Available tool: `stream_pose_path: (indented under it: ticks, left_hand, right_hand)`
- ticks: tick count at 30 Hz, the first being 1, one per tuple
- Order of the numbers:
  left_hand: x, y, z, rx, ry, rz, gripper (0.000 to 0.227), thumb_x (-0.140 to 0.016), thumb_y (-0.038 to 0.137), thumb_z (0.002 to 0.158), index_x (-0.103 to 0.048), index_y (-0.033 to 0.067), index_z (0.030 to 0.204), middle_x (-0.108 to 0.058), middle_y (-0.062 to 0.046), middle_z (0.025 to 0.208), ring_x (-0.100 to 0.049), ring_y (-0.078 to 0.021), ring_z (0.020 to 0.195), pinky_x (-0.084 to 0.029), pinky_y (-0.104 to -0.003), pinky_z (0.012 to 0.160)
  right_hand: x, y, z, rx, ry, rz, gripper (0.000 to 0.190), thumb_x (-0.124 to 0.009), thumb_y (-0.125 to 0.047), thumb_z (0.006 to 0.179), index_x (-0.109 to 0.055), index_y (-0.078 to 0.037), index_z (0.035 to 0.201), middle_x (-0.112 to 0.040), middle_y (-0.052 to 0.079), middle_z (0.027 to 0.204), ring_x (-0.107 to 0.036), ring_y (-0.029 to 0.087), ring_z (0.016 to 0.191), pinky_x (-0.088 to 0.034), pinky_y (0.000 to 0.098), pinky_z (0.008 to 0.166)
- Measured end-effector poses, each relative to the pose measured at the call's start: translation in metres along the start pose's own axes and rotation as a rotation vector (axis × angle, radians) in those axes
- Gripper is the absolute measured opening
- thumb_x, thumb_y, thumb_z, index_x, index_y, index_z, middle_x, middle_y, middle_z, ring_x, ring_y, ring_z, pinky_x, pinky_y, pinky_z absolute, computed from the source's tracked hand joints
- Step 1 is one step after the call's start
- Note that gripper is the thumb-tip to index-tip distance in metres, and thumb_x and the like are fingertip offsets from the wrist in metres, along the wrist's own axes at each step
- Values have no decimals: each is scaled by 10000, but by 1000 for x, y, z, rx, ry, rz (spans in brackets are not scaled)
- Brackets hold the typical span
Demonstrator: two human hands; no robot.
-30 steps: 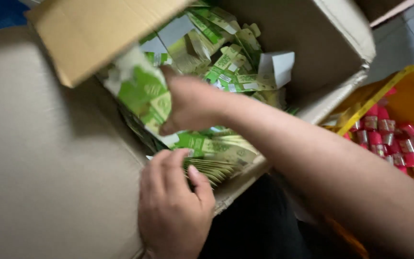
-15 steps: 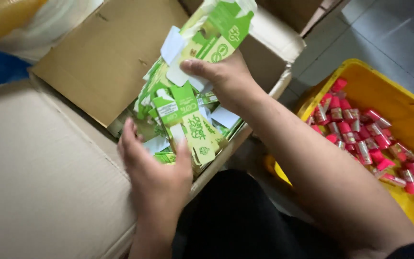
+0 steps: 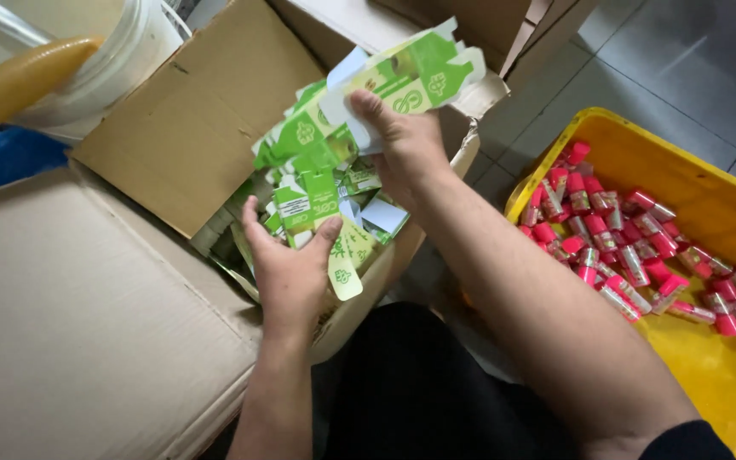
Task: Manually inserting small product tubes into individual cardboard packaging boxes.
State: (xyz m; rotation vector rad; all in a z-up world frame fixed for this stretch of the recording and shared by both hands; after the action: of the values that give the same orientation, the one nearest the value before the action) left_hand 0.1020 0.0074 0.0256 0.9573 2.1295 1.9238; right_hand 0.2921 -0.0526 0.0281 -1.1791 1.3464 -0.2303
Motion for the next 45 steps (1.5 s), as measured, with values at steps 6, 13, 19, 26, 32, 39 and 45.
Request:
stream_pose_path:
  ticks: [6, 13, 19, 26, 32, 39, 45]
  left_hand:
    - [1, 1, 3, 113, 46, 179, 896, -780, 237, 843, -240, 131, 1550, -598, -183, 1319, -693, -300, 1078, -566, -436, 902]
    - [-7, -28, 15, 220, -36, 354, 1194, -824, 299, 849, 76, 146, 1619, -247, -294, 1620, -399, -437, 1429, -378, -577, 1150]
    - [-49, 12, -36, -198, 130, 483, 1007, -809, 189, 886, -147, 76, 1637, -36, -364, 1619, -135, -545, 1534, -215, -736, 1224]
    - [-264, 27, -182, -579, -773, 153, 754, -813, 254, 774, -525, 42, 1438, -567, -317, 1345, -465, -532, 1355, -361, -581, 1137]
    - [-406, -19, -281, 14, -1390, 398, 1177, -903, 456, 633, -293, 268, 1622, -471, -227, 1542, -504, -382, 1410, -463, -491, 1122]
    - [-494, -85, -320, 312, -1496, 207, 1109, -955, 169, 646, -359, 64, 1575, -617, -306, 1246, -687, -397, 1031, -608, -495, 721]
    - [-514, -89, -329, 463, -1519, 154, 1161, -901, 141, 714, -192, 91, 1632, -476, -339, 1448, -597, -476, 1226, -560, -602, 896]
  right_hand:
    - [17, -40, 15, 130, -28, 102, 564, -884, -154, 646, -599, 82, 1071, -718, 179, 970, -725, 347, 1042, -586, 407, 1036]
    - [90, -89, -61, 121, -60, 130, 589, -794, -106, 770, -555, 86, 1272, -645, 220, 1209, -666, 352, 1113, -554, 466, 1067]
    - [217, -113, -159, 286, 222, -4, 412, -869, 28, 693, -737, 1, 1082, -760, 165, 892, -780, 320, 799, -663, 533, 826]
    - [451, -105, -242, 201, 540, 75, 436, -785, 56, 759, -688, 5, 1181, -754, 207, 1020, -752, 400, 890, -592, 635, 874]
    - [552, -125, -284, 176, 720, 131, 469, -796, 4, 793, -669, -34, 1243, -751, 167, 1128, -740, 382, 965, -589, 619, 881]
    - [592, -150, -304, 64, 784, 56, 448, -828, -33, 788, -693, -99, 1210, -775, 108, 1076, -759, 284, 922, -630, 511, 821]
    - [638, -134, -304, 84, 726, 78, 433, -827, -27, 795, -698, -65, 1207, -764, 161, 1125, -755, 345, 956, -629, 563, 813]
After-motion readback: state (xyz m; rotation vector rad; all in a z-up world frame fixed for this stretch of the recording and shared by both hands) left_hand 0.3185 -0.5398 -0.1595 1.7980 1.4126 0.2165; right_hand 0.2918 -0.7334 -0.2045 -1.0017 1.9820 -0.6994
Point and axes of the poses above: each hand's wrist, its own z-axis towards the middle knuckle, its own x-axis out of the back of the hand, y = z × x, the point moved 4 cm from there along z, towards the middle knuckle
